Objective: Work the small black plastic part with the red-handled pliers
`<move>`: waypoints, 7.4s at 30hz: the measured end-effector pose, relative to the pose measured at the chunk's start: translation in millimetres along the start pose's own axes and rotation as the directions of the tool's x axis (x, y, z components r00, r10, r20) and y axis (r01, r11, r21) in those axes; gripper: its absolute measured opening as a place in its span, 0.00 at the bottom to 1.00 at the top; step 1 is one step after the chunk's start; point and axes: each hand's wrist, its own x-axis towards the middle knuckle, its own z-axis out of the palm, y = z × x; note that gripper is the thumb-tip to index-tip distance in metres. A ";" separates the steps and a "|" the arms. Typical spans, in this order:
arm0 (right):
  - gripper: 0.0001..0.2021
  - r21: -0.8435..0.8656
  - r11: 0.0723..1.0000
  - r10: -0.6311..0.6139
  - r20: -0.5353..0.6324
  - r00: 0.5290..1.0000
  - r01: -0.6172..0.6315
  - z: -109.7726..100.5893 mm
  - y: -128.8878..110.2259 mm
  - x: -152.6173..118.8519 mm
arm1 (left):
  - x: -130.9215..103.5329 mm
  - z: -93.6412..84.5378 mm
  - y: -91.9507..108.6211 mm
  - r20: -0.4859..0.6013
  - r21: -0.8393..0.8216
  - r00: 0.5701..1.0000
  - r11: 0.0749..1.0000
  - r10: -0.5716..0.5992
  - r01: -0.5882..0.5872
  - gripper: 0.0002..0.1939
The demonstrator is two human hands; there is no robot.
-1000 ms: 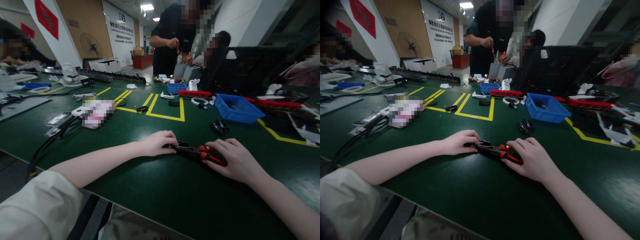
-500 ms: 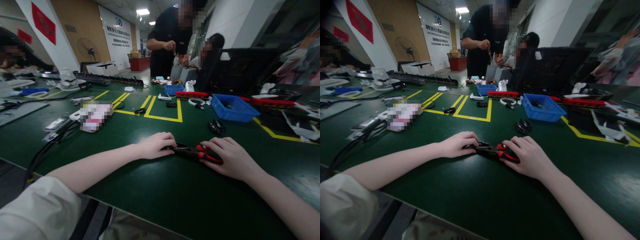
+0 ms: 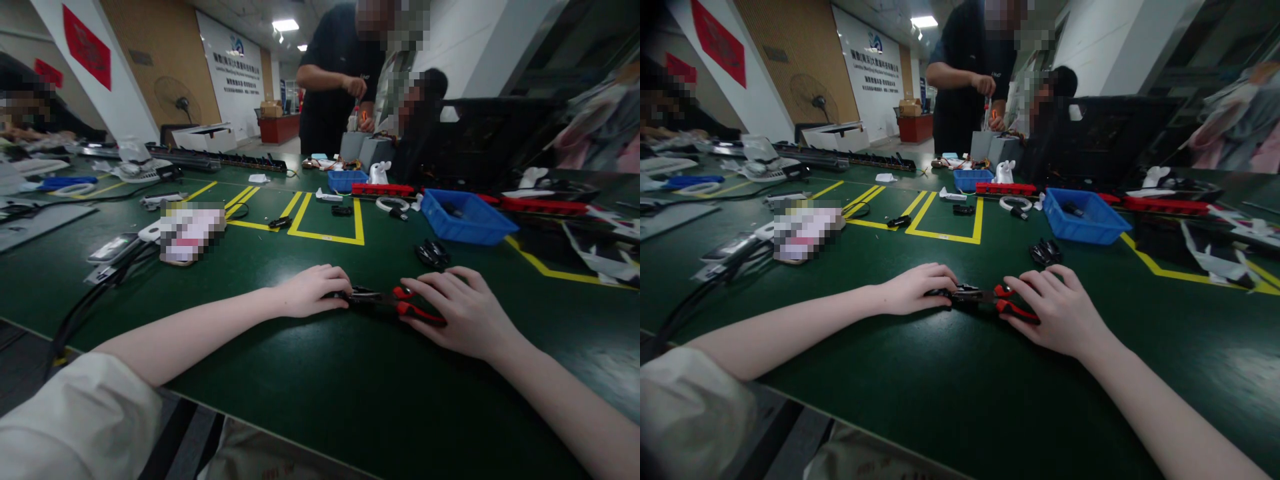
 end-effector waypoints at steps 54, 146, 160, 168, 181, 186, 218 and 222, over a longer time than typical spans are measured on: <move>0.24 0.108 0.992 0.064 0.042 0.997 -0.068 3.3 -4.1 1.8 | -1.0 -0.9 -0.3 -0.037 -0.122 0.999 0.992 0.004 -0.009 0.12; 0.17 0.309 0.920 0.177 0.218 0.960 -0.240 -8.6 -14.5 3.8 | -0.3 -2.7 1.5 -0.006 -0.112 1.000 0.994 -0.011 0.011 0.10; 0.17 0.320 0.918 0.160 0.242 0.957 -0.234 -6.1 -10.9 2.5 | 0.8 -2.5 3.0 -0.004 -0.117 1.000 0.993 -0.017 0.016 0.10; 0.18 0.287 0.939 0.138 0.196 0.971 -0.191 -5.5 -6.6 0.7 | 0.6 -2.5 3.7 -0.008 -0.107 1.000 0.994 -0.017 0.016 0.10; 0.20 0.274 0.951 0.101 0.169 0.980 -0.145 -7.2 -3.2 -1.4 | 0.4 -2.3 3.8 0.017 -0.070 1.000 0.997 -0.015 0.016 0.09; 0.19 0.243 0.961 0.091 0.168 0.981 -0.131 -3.9 -0.8 -3.4 | 0.3 -1.8 2.8 0.013 -0.064 1.000 0.998 -0.004 0.005 0.09; 0.19 0.140 0.989 0.049 -0.008 0.999 -0.047 -2.6 -12.6 3.4 | 1.1 2.5 3.7 -0.021 -0.052 0.999 0.998 -0.035 0.034 0.08; 0.18 0.168 0.984 0.054 0.006 0.999 -0.055 -4.8 -14.9 5.2 | 1.2 2.2 4.6 -0.021 -0.050 0.999 0.998 -0.044 0.042 0.07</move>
